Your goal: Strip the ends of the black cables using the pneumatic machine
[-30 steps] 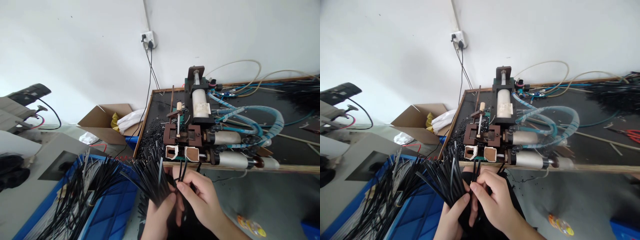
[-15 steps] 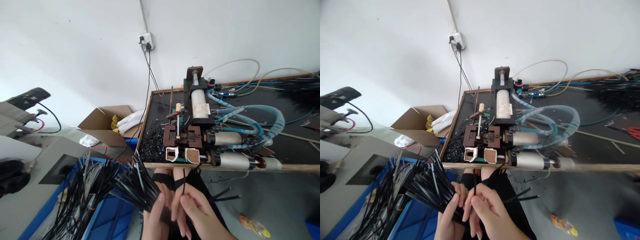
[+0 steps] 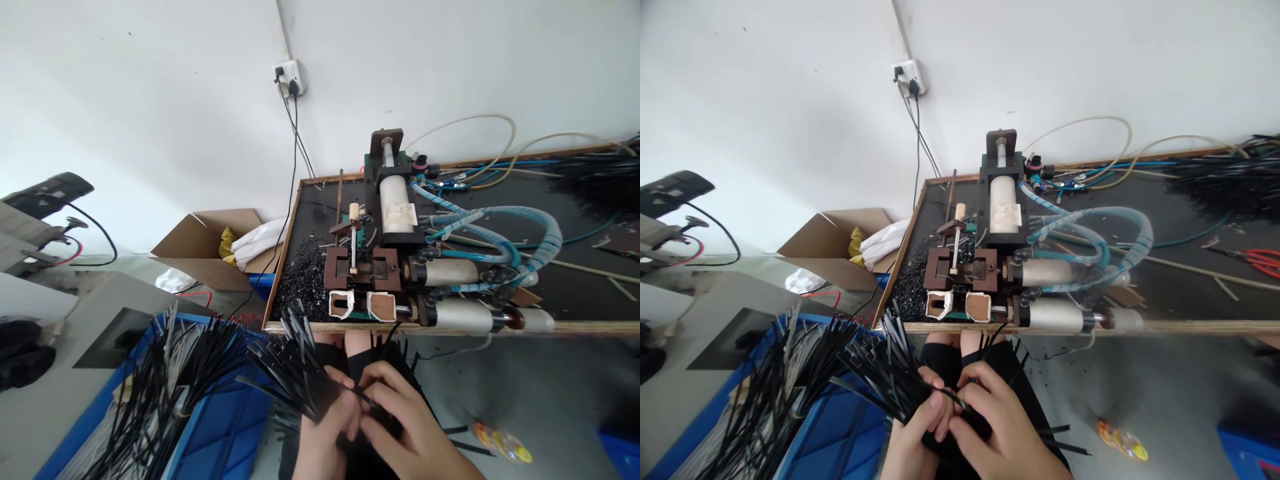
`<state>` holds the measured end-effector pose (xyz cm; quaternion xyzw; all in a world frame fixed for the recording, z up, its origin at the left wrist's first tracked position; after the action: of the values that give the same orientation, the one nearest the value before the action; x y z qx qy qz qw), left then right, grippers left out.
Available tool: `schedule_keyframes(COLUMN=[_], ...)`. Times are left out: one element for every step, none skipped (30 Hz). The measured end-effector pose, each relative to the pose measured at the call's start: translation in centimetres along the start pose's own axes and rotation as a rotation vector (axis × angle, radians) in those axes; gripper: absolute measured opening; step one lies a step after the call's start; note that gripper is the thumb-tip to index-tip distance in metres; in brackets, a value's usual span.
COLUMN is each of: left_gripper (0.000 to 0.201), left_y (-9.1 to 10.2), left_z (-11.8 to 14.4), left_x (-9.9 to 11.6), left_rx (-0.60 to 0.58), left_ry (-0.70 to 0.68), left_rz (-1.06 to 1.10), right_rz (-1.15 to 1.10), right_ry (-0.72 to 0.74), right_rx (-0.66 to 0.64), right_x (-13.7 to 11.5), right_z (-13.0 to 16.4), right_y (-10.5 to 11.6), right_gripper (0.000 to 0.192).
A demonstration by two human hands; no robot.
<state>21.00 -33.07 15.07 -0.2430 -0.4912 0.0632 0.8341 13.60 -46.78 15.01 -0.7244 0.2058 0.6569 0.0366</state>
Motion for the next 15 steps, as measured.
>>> schedule_keyframes(left_gripper=[0.031, 0.028, 0.026, 0.025, 0.026, 0.027, 0.029, 0.031, 0.034, 0.036, 0.038, 0.039, 0.039, 0.039, 0.038], left_y=[0.2, 0.3, 0.4, 0.4, 0.4, 0.3, 0.1, -0.1, -0.2, -0.4, -0.6, -0.7, -0.9, -1.0, -1.0], left_z=[-0.1, -0.1, -0.2, -0.2, -0.2, -0.2, -0.1, 0.0, 0.2, 0.3, 0.5, 0.7, 0.9, 1.1, 1.3], left_x=[-0.2, -0.4, -0.6, -0.8, -1.0, -1.2, -1.3, -1.4, -1.5, -1.5, -1.6, -1.7, -1.9, -2.1, -2.4], left_rx=[-0.02, -0.035, -0.043, -0.047, -0.049, -0.047, -0.045, -0.04, -0.033, -0.026, -0.019, -0.017, -0.021, -0.019, -0.01], left_ry=[-0.004, -0.007, -0.006, -0.006, -0.006, -0.009, -0.014, -0.02, -0.025, -0.03, -0.034, -0.039, -0.041, -0.046, -0.057], left_rz=[0.016, 0.031, 0.042, 0.048, 0.046, 0.039, 0.024, 0.008, -0.008, -0.021, -0.03, -0.034, -0.033, -0.031, -0.034], right_rz=[0.069, 0.128, 0.189, 0.255, 0.328, 0.406, 0.486, 0.562, 0.63, 0.694, 0.752, 0.803, 0.854, 0.914, 0.983], right_ry=[0.005, 0.0, -0.016, -0.034, -0.045, -0.042, -0.027, 0.001, 0.038, 0.075, 0.115, 0.156, 0.183, 0.201, 0.205], right_rx=[-0.014, -0.044, -0.078, -0.11, -0.136, -0.158, -0.174, -0.189, -0.206, -0.214, -0.215, -0.209, -0.182, -0.138, -0.074], right_x=[0.6, 1.2, 1.7, 2.2, 2.6, 3.0, 3.3, 3.7, 4.2, 4.7, 5.3, 6.0, 6.5, 7.0, 7.1], right_z=[0.5, 1.0, 1.5, 1.9, 2.4, 2.8, 3.2, 3.6, 3.9, 4.1, 4.3, 4.4, 4.4, 4.3, 4.1], right_y=[0.1, 0.2, 0.4, 0.6, 0.9, 1.3, 1.8, 2.4, 3.0, 3.7, 4.4, 5.0, 5.5, 5.9, 6.1], right_gripper=[0.017, 0.035, 0.054, 0.066, 0.071, 0.071, 0.068, 0.066, 0.064, 0.06, 0.054, 0.047, 0.043, 0.041, 0.043])
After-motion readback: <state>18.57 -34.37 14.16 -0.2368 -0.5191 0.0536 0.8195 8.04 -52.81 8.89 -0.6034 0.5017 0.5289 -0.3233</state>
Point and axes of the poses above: each hand's wrist, its own z-axis away from the middle knuckle, its own y-axis out of the back of the hand, x = y × z, the point moved 1 cm from there along -z, towards the middle knuckle, and after that the axes turned 10 degrees about x, right-handed, at the moved point
